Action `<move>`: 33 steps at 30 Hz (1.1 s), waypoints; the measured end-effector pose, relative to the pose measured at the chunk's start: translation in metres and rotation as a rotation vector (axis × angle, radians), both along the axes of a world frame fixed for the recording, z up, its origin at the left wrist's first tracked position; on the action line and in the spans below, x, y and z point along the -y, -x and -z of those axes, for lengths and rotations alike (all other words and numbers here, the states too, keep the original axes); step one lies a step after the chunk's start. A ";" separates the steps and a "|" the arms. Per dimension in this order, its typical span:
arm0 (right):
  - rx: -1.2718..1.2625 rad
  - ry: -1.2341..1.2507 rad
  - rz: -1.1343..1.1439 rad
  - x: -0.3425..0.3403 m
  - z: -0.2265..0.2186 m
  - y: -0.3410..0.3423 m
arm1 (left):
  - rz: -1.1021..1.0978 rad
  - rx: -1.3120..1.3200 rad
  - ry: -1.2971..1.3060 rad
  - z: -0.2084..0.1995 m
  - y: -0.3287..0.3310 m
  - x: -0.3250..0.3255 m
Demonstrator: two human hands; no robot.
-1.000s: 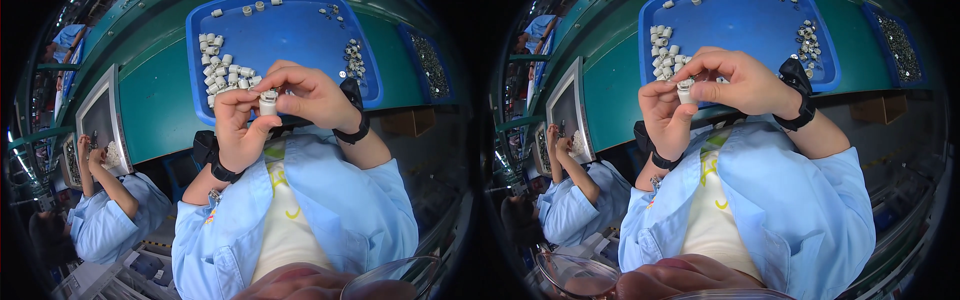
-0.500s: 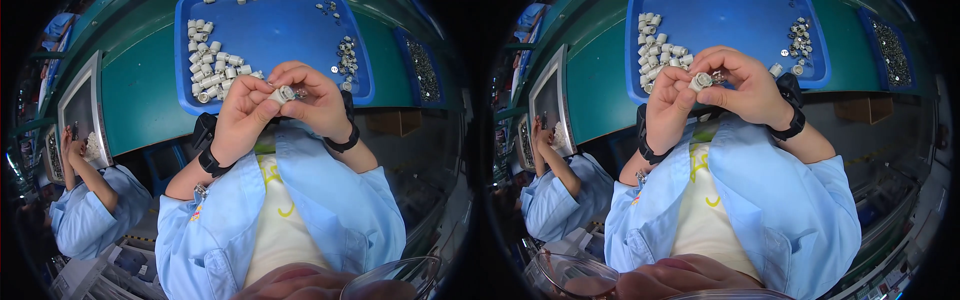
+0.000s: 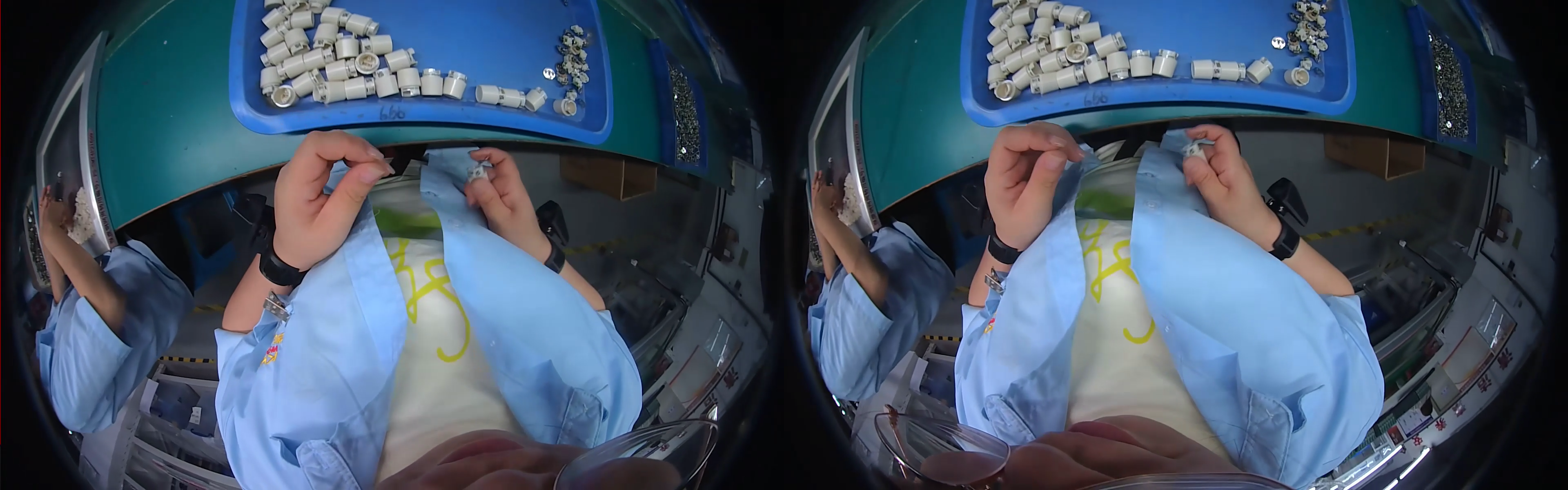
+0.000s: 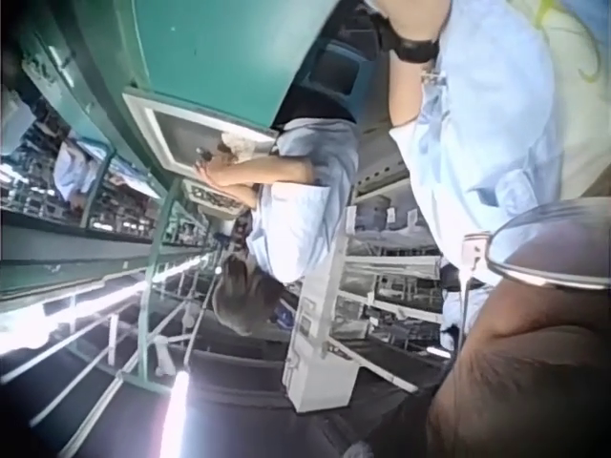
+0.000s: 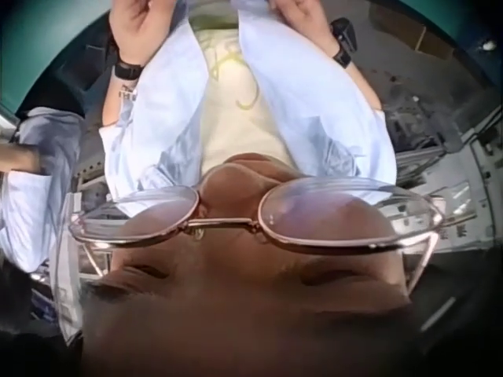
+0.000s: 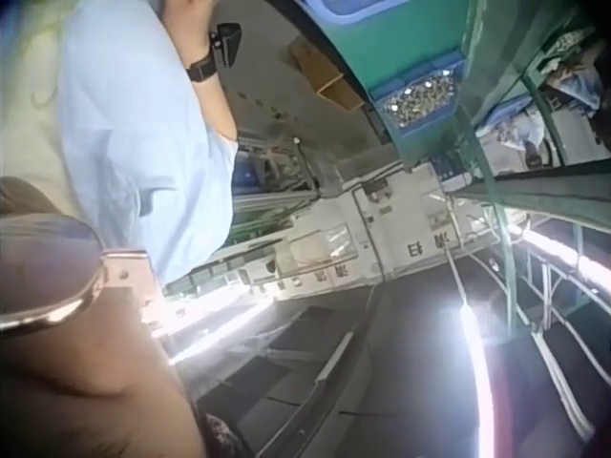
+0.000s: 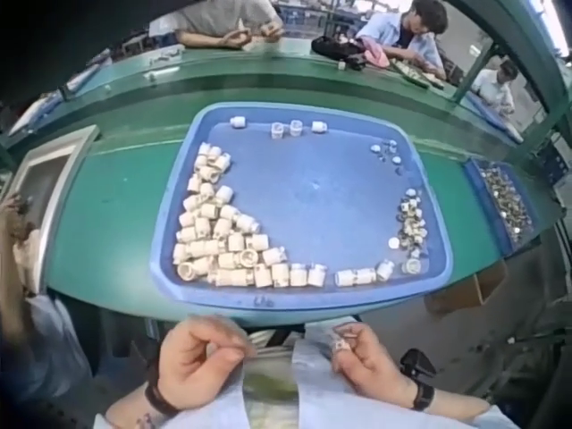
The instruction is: The person picks up a white plastic housing and a metal component from a blue tray, fits the metal component into the housing, and places the assembled unit back into the tray.
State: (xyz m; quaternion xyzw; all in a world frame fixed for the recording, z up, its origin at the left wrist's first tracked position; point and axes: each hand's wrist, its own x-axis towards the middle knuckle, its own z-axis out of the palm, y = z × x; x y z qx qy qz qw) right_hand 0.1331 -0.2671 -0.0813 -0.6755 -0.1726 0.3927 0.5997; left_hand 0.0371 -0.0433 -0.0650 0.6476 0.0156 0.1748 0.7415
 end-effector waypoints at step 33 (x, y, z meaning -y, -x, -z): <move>0.303 -0.060 0.397 -0.011 0.020 -0.008 | -0.019 -0.185 -0.260 0.025 -0.013 0.003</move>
